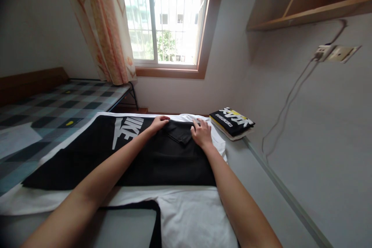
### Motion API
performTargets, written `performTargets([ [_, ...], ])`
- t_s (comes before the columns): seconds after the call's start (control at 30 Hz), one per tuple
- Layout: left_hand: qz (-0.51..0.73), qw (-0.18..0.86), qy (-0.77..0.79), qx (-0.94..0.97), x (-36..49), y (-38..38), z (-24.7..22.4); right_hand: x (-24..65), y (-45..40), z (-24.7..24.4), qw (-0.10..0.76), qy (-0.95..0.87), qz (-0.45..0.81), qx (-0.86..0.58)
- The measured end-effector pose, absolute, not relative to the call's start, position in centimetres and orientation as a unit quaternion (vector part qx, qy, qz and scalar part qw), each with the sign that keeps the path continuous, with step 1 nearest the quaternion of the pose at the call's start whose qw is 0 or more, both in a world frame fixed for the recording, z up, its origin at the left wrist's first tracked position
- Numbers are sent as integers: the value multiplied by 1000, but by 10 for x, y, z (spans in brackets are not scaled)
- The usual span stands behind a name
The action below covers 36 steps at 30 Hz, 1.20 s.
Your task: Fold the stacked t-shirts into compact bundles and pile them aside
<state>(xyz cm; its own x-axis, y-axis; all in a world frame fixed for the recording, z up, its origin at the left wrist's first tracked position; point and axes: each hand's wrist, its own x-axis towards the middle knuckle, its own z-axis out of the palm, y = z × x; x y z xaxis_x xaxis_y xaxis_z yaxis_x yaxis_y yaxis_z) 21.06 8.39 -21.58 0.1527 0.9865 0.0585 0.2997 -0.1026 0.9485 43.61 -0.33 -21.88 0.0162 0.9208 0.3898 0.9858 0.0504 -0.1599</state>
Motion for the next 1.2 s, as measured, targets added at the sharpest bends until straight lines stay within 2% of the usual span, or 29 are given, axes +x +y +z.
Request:
performTargets([
  [0.17,338,349,539,688,214,88,-217,424,-9,-216,112,-760,-47,-639],
  [0.43,286,251,575,724,220,83,-220,422,-13,-222,48,-743,-1,-668],
  [0.57,271,154,617,722,196,85,-224,422,-12,-224,29,-734,32,-678],
  [0.7,201,48,624,754,143,98,-227,423,-11,-224,32,-734,35,-678],
  [1.0,100,-77,644,754,29,114,-217,425,-11,-228,55,-739,20,-671],
  [1.2,49,-83,664,741,-36,114,-207,426,-10,-226,185,-727,-34,-660],
])
